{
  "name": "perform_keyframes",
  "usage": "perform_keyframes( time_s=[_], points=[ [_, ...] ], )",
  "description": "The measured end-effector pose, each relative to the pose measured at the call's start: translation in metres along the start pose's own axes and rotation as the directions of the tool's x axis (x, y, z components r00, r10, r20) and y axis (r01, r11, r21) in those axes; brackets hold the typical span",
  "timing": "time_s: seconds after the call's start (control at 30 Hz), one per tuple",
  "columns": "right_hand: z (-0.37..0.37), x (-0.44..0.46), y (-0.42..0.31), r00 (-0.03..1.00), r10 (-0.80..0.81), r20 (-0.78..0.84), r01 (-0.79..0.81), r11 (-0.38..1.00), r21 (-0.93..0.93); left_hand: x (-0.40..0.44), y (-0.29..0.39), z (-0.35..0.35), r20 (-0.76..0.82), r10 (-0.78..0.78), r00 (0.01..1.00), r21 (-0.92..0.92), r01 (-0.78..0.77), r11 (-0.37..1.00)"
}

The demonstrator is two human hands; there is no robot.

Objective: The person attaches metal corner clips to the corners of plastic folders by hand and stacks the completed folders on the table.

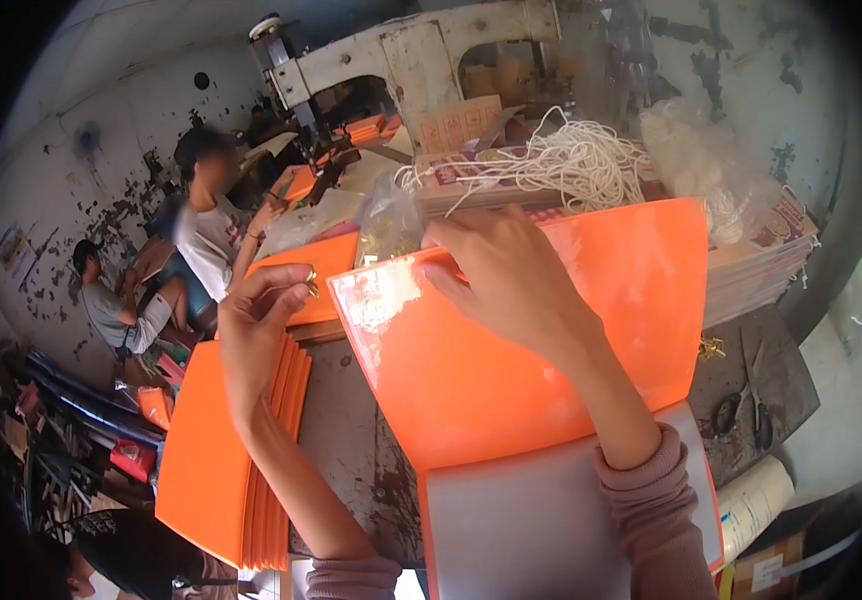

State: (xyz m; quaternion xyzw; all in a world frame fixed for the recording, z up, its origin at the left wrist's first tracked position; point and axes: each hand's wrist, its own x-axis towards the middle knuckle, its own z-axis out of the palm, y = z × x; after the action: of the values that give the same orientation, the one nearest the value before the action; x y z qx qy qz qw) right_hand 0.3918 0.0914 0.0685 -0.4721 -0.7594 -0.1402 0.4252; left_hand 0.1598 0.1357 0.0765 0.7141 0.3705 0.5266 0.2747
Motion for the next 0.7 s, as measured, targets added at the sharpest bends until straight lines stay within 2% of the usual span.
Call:
perform_keyframes(
  time_s=[0.27, 0.37, 0.47, 0.63, 0.7],
  points=[
    [0.001, 0.000, 0.000, 1.000, -0.015, -0.013, 0.015, 1.000, 0.014, 0.004, -0.004, 0.008, 0.022, -0.014, 1.000, -0.035, 0.014, 0.999],
    [0.001, 0.001, -0.001, 1.000, -0.008, -0.015, 0.008, 1.000, 0.015, 0.005, -0.007, 0.008, 0.053, 0.025, 0.998, 0.009, -0.025, 1.000],
    [0.001, 0.001, 0.000, 0.999, -0.027, -0.034, 0.027, 1.000, 0.014, 0.005, -0.006, 0.008, 0.066, -0.012, 0.998, -0.001, 0.012, 1.000],
    [0.001, 0.001, 0.000, 0.999, -0.029, -0.038, 0.031, 0.999, 0.039, 0.007, -0.012, 0.003, -0.014, 0.082, 0.997, -0.033, -0.083, 0.996],
    [0.001, 0.001, 0.000, 0.998, -0.037, -0.044, 0.038, 0.999, 0.026, 0.006, -0.011, 0.003, 0.012, 0.066, 0.998, -0.040, -0.066, 0.997]
  ],
)
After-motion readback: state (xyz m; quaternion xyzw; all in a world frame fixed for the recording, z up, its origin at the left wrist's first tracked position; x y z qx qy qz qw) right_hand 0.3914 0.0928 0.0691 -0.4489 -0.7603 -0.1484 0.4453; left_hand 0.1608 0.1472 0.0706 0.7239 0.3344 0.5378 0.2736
